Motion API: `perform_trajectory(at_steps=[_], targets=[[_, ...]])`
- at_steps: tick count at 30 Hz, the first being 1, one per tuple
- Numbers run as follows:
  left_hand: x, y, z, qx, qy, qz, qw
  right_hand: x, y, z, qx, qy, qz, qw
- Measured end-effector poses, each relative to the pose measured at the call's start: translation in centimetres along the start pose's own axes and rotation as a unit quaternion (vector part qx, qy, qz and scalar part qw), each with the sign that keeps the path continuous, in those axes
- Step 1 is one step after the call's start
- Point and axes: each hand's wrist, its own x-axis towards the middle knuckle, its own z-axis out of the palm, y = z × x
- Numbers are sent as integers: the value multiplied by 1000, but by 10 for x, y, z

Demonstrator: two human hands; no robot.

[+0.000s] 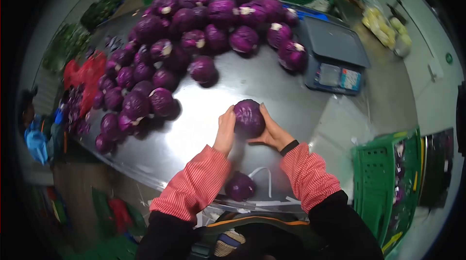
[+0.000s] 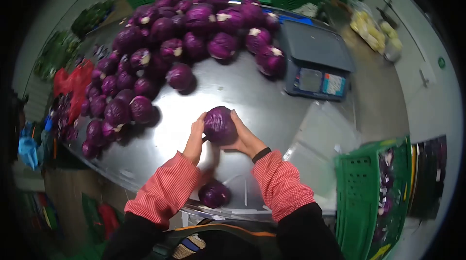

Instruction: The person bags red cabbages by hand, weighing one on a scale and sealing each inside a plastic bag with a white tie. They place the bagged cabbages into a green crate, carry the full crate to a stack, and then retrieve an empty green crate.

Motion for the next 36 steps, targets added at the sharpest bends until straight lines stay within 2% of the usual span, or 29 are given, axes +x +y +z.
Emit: perform_trajectory(at_steps=[1,4,5,8,10,12,14,15,19,21,24,25,27,28,29,31,33,34,35,36], targets=[[-6,2,11,57,-11,64,996,-24,-1,-10,66,-31,-16,997],[-39,49,50,-71,-153,-36,985,-93,21,-63,211,-28,-91,973],[-38,45,65,-53,-177,-54,981,-121,32,-76,256,-31,-133,957],[-46,0,138,34,-276,-119,953,-215,68,-115,281,66,-207,935],[-72,-13,198,127,-361,52,922,-267,102,-139,289,107,-247,919],[-84,-49,248,241,-347,159,892,-314,128,-141,295,141,-268,906],[-82,-82,270,318,-300,288,852,-345,158,-146,318,194,-265,890],[-81,-91,279,352,-271,352,824,-356,173,-145,338,185,-279,880],[-70,-93,285,392,-342,188,833,-380,202,-139,390,184,-295,853],[-68,-81,285,362,-347,107,858,-382,208,-142,385,158,-277,866],[-75,-59,285,407,-335,88,845,-373,200,-148,345,110,-256,896],[-75,-53,280,429,-334,170,822,-366,194,-149,326,90,-254,906],[-88,-32,272,428,-331,160,826,-349,178,-149,278,51,-263,922],[-97,-22,265,426,-329,154,828,-337,172,-149,284,71,-242,925],[-106,-21,256,379,-319,151,856,-328,165,-148,261,87,-239,931],[-120,-26,234,255,-299,47,918,-316,146,-141,249,89,-232,936],[-135,-19,218,148,-273,-45,949,-302,143,-138,134,199,-224,945],[-139,-25,213,108,-254,-52,960,-294,144,-137,76,251,-218,940],[-140,-33,208,66,-234,-56,968,-274,151,-145,-46,302,-248,919],[-141,-38,205,23,-213,-61,975,-268,143,-135,-115,336,-220,908]])
